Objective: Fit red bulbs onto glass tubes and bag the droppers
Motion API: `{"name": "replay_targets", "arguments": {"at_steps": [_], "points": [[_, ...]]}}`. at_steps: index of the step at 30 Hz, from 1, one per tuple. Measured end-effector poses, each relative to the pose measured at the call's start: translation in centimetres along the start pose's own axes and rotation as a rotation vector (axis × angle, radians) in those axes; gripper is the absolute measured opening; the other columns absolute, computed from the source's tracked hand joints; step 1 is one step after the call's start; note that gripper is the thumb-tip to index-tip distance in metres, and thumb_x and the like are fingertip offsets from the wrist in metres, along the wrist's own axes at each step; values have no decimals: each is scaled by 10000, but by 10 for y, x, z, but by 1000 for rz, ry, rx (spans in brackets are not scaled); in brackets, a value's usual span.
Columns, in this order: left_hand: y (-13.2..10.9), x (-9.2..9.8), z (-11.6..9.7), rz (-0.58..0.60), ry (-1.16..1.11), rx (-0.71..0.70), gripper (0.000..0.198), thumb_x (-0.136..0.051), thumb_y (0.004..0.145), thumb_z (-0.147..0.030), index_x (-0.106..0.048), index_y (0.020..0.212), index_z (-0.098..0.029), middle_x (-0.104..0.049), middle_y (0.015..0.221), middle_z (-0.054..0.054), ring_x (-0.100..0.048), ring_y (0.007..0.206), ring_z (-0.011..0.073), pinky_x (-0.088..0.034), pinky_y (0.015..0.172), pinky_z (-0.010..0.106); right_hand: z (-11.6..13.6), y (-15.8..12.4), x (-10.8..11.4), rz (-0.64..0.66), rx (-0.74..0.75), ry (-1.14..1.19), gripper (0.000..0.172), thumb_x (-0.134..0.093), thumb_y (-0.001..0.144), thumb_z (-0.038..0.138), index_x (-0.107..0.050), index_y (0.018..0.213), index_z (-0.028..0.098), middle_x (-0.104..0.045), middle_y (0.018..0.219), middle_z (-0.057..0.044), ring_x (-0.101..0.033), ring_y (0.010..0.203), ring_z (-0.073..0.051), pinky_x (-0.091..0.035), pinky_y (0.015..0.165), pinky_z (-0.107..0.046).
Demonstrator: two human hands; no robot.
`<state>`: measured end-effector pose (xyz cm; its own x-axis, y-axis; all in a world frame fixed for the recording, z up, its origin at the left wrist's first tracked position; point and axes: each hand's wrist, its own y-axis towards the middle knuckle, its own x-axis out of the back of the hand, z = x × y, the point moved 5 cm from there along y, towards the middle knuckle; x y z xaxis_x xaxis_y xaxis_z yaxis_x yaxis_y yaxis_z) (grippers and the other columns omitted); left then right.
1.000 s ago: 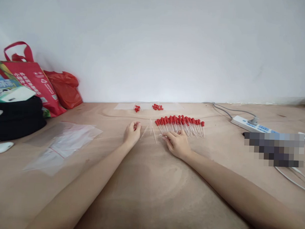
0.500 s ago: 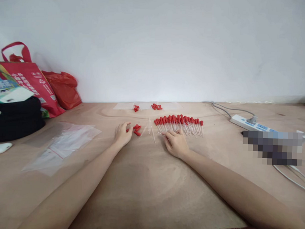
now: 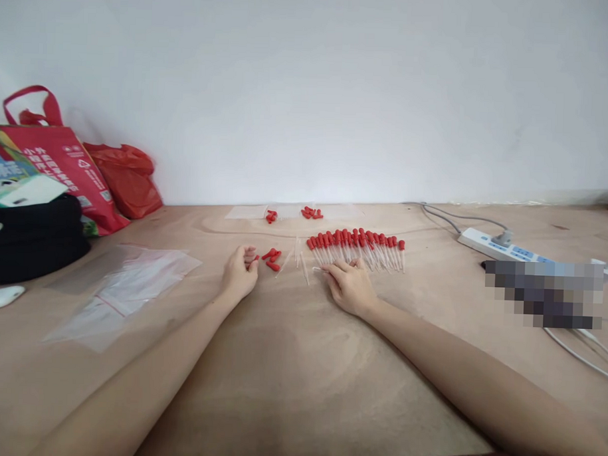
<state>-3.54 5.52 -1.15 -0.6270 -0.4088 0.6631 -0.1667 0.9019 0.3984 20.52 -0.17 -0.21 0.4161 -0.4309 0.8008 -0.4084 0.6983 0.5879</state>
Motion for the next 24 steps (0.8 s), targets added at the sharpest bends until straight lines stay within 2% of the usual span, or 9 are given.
{"name": "replay_targets", "arguments": {"at_steps": [3, 5, 9, 12, 16, 19, 24], "points": [[-4, 13, -1, -131, -24, 28, 343, -444, 763, -163, -433, 1103, -116, -511, 1076, 137, -576, 857, 160, -490, 767, 289, -1, -1, 1, -30, 1, 3, 247, -400, 850, 211, -596, 999, 223, -609, 814, -37, -497, 679, -131, -227, 659, -298], [-12, 20, -11, -160, -19, -14, 323, -465, 763, -209, -489, 1072, -119, -480, 1127, 145, -562, 919, 184, -469, 818, 309, -2, -1, 0, -55, -7, 5, 250, -409, 856, 243, -589, 1030, 254, -598, 784, -26, -488, 654, -123, -227, 646, -291], [-38, 18, -43, 12, -8, -228, 177, -482, 760, -265, -607, 867, -200, -524, 1102, 72, -505, 1032, 202, -402, 911, 332, -2, -1, -2, -51, -19, 66, 262, -392, 867, 267, -578, 1050, 240, -573, 749, -26, -488, 655, -126, -259, 626, -273], [-56, 10, -63, 136, -51, -393, 161, -477, 770, -307, -600, 818, -214, -579, 997, 50, -531, 965, 185, -412, 879, 317, 5, -1, -3, -13, 32, 158, 271, -362, 871, 233, -567, 1045, 200, -568, 784, -44, -489, 693, -136, -301, 637, -266], [-66, 2, -76, 231, 14, -541, 161, -478, 787, -336, -590, 784, -220, -634, 814, 25, -555, 842, 183, -393, 823, 331, 14, -2, -3, 22, 114, 262, 252, -371, 862, 228, -567, 1003, 157, -570, 793, -56, -483, 708, -140, -339, 657, -262], [-67, 1, -78, 245, 43, -572, 152, -479, 795, -329, -589, 793, -224, -649, 786, 6, -566, 792, 173, -369, 798, 329, 18, -2, -2, 34, 151, 306, 246, -373, 863, 237, -569, 983, 149, -579, 806, -60, -488, 722, -140, -347, 668, -262], [-66, 1, -77, 278, 72, -501, 167, -466, 795, -341, -590, 802, -229, -655, 785, 7, -567, 797, 177, -342, 811, 330, 21, -2, 0, 67, 189, 285, 244, -383, 863, 243, -581, 987, 178, -595, 833, -55, -503, 736, -139, -311, 671, -273]]}}
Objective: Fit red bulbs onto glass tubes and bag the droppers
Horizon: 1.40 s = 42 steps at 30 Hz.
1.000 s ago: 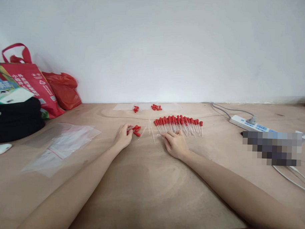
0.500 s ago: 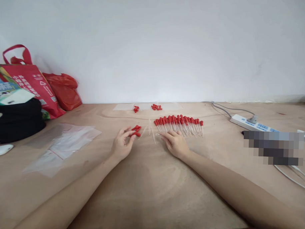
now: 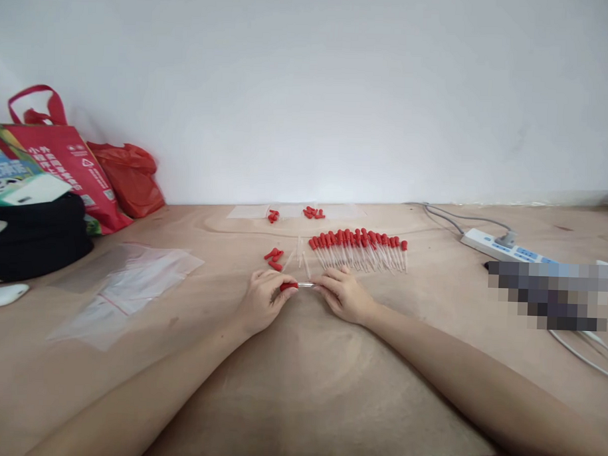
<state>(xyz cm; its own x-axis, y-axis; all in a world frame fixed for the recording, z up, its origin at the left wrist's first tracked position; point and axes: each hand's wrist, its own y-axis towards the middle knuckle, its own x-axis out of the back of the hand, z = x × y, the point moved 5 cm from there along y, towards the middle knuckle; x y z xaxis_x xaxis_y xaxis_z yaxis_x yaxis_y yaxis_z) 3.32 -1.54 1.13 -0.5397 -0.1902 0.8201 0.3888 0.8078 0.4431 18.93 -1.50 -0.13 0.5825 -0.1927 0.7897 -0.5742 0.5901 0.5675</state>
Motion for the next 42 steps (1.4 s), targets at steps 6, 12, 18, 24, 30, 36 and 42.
{"name": "replay_targets", "arguments": {"at_steps": [6, 12, 18, 24, 30, 36, 42], "points": [[-2, 1, -1, -41, -33, -69, 157, -454, 815, -314, -579, 798, -219, -653, 776, -5, -566, 759, 157, -313, 809, 324, 0, 0, 1, 1, -2, -55, 247, -401, 857, 242, -597, 1004, 214, -604, 788, -31, -486, 656, -117, -251, 663, -279], [-5, -1, -6, -55, -30, -187, 154, -454, 834, -270, -577, 781, -194, -642, 708, -13, -558, 693, 136, -308, 771, 319, 1, 1, -1, 73, 12, -71, 238, -405, 850, 234, -615, 956, 203, -601, 731, -14, -456, 607, -100, -202, 666, -287], [-6, -1, -9, -72, 12, -265, 152, -463, 832, -261, -578, 767, -186, -630, 672, -14, -555, 653, 126, -313, 740, 309, 6, 3, -2, 96, 20, -136, 216, -415, 826, 212, -629, 827, 182, -584, 658, -1, -404, 559, -94, -172, 643, -293], [-7, -3, -15, -53, 18, -334, 124, -459, 828, -236, -556, 783, -174, -626, 698, -5, -547, 680, 128, -302, 776, 318, 10, 4, -3, 107, 8, -72, 232, -394, 836, 204, -619, 790, 167, -594, 663, -6, -422, 569, -93, -170, 643, -282], [-9, -5, -17, -46, 28, -360, 110, -461, 820, -227, -547, 784, -168, -619, 695, -3, -543, 688, 134, -296, 780, 324, 14, 5, -8, 112, -1, -35, 219, -395, 839, 211, -608, 805, 171, -611, 681, -1, -454, 594, -94, -171, 647, -280], [-3, -1, -13, -69, 23, -323, 127, -462, 827, -239, -563, 776, -182, -636, 696, -10, -559, 671, 127, -291, 806, 334, 15, 10, -3, 151, -21, -99, 244, -374, 855, 243, -611, 857, 185, -610, 706, -8, -471, 645, -107, -175, 641, -285], [2, 6, -5, -115, 48, -275, 130, -470, 828, -271, -586, 826, -211, -658, 752, -5, -576, 757, 147, -294, 847, 347, 16, 14, 9, 199, 3, -258, 205, -444, 785, 187, -625, 880, 194, -611, 786, -40, -484, 763, -158, -187, 642, -305]]}}
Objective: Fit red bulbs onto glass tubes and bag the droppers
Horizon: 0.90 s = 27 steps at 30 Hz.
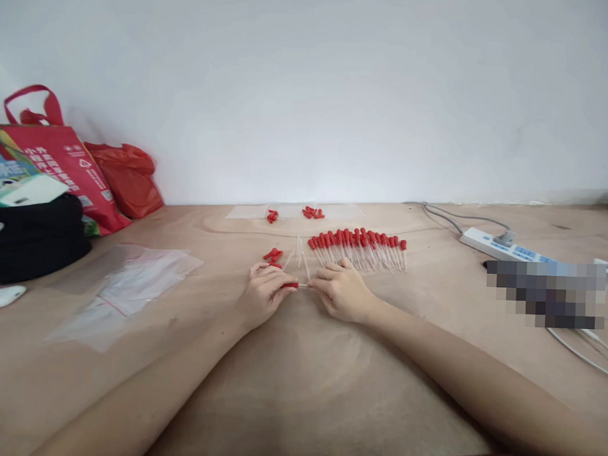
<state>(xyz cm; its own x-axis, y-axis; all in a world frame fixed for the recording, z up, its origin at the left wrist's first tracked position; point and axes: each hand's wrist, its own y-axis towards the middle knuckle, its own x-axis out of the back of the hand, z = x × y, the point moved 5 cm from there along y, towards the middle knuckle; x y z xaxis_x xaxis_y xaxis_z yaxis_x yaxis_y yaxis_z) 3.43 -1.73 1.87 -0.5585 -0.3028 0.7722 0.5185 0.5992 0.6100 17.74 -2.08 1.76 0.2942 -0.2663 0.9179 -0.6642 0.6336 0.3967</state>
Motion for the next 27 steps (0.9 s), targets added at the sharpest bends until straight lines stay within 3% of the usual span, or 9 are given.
{"name": "replay_targets", "arguments": {"at_steps": [2, 5, 10, 14, 20, 23, 27], "points": [[-1, 4, 10, -38, 17, 58, 145, -467, 825, -274, -576, 898, -213, -654, 845, 13, -568, 839, 164, -314, 850, 346, -10, 0, 0, 5, -74, 14, 205, -443, 777, 183, -632, 856, 184, -615, 779, -44, -498, 754, -161, -217, 650, -300], [-4, 12, 36, -111, 67, 253, 207, -488, 796, -286, -548, 975, -200, -613, 965, 41, -530, 938, 194, -357, 836, 346, -41, 1, -1, -59, -314, 115, 227, -413, 788, 188, -635, 831, 169, -626, 811, -56, -526, 727, -152, -285, 641, -267], [-11, 13, 75, -94, 129, 535, 241, -547, 734, -291, -563, 949, -183, -583, 940, 50, -504, 950, 222, -393, 805, 351, -94, 7, -10, -154, -673, 142, 209, -415, 767, 176, -622, 768, 143, -634, 728, -71, -557, 673, -154, -354, 608, -234], [-12, 10, 79, -52, 125, 519, 206, -545, 738, -291, -589, 913, -192, -564, 885, 43, -504, 915, 218, -399, 791, 357, -108, 15, -18, -124, -824, 102, 210, -443, 741, 186, -603, 868, 136, -639, 768, -93, -583, 753, -188, -380, 615, -243], [-7, 5, 74, -12, 86, 433, 171, -543, 742, -241, -601, 895, -195, -529, 857, 44, -503, 854, 212, -408, 767, 363, -106, 18, -20, -10, -959, -7, 273, -425, 777, 310, -556, 964, 160, -624, 877, -124, -586, 823, -256, -404, 630, -327], [-3, 1, 69, 18, 59, 349, 182, -526, 750, -192, -599, 917, -201, -509, 858, 38, -494, 846, 194, -406, 782, 346, -98, 20, -16, -5, -930, -58, 284, -408, 792, 322, -526, 990, 155, -602, 939, -131, -583, 837, -256, -407, 630, -334], [1, -4, 65, 57, 52, 292, 189, -504, 772, -180, -599, 932, -212, -492, 888, 36, -480, 868, 188, -392, 817, 351, -73, 28, -13, -74, -771, -62, 270, -375, 811, 328, -518, 982, 175, -584, 990, -107, -578, 851, -228, -406, 619, -308]]}}
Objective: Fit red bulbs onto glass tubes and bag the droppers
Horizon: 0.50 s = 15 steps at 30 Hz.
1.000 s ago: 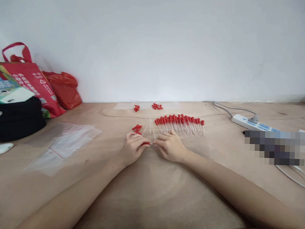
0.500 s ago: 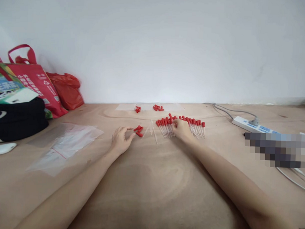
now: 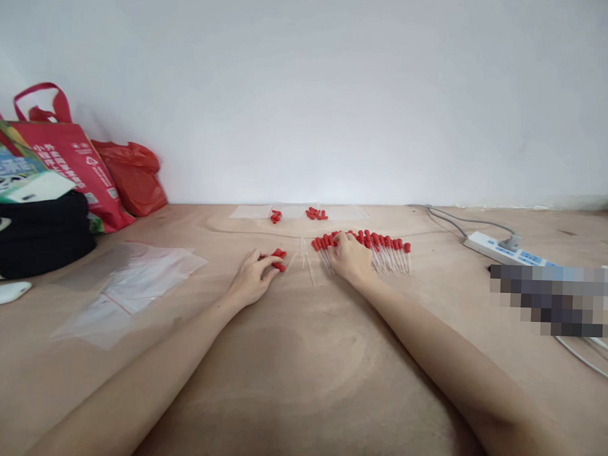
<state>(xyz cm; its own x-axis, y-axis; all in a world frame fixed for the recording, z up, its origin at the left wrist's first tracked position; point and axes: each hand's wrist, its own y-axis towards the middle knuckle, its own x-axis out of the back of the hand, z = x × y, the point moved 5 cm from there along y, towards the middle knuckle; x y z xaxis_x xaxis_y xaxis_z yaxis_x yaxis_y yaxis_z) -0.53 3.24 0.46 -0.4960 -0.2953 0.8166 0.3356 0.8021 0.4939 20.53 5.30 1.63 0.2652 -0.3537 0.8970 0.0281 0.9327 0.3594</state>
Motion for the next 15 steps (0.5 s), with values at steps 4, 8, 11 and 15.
{"name": "replay_targets", "arguments": {"at_steps": [4, 8, 11, 15], "points": [[2, -3, 0, 24, 9, -16, 149, -500, 779, -180, -616, 870, -203, -485, 861, 36, -475, 852, 188, -396, 803, 347, 30, -13, -6, 97, 103, 55, 263, -401, 795, 386, -554, 881, 190, -619, 905, -76, -585, 829, -217, -411, 637, -311], [3, -1, -2, 18, -15, -36, 104, -504, 773, -156, -588, 831, -175, -510, 856, 39, -481, 852, 185, -399, 794, 338, 42, -17, -14, 212, 44, 23, 298, -451, 761, 392, -586, 875, 152, -638, 881, -118, -597, 812, -243, -421, 644, -334], [3, 2, -4, -15, -20, -49, 72, -488, 782, -155, -552, 811, -166, -538, 828, 37, -492, 831, 185, -403, 776, 341, 45, -17, -17, 268, 22, -10, 301, -443, 770, 349, -611, 864, 117, -640, 883, -160, -609, 787, -243, -426, 632, -329], [0, 5, -3, -72, -54, 1, 53, -470, 790, -167, -504, 830, -163, -555, 799, 37, -517, 792, 174, -425, 740, 331, 49, -16, -18, 302, 40, -36, 263, -428, 781, 279, -625, 836, 113, -640, 879, -171, -616, 774, -235, -425, 611, -312]]}}
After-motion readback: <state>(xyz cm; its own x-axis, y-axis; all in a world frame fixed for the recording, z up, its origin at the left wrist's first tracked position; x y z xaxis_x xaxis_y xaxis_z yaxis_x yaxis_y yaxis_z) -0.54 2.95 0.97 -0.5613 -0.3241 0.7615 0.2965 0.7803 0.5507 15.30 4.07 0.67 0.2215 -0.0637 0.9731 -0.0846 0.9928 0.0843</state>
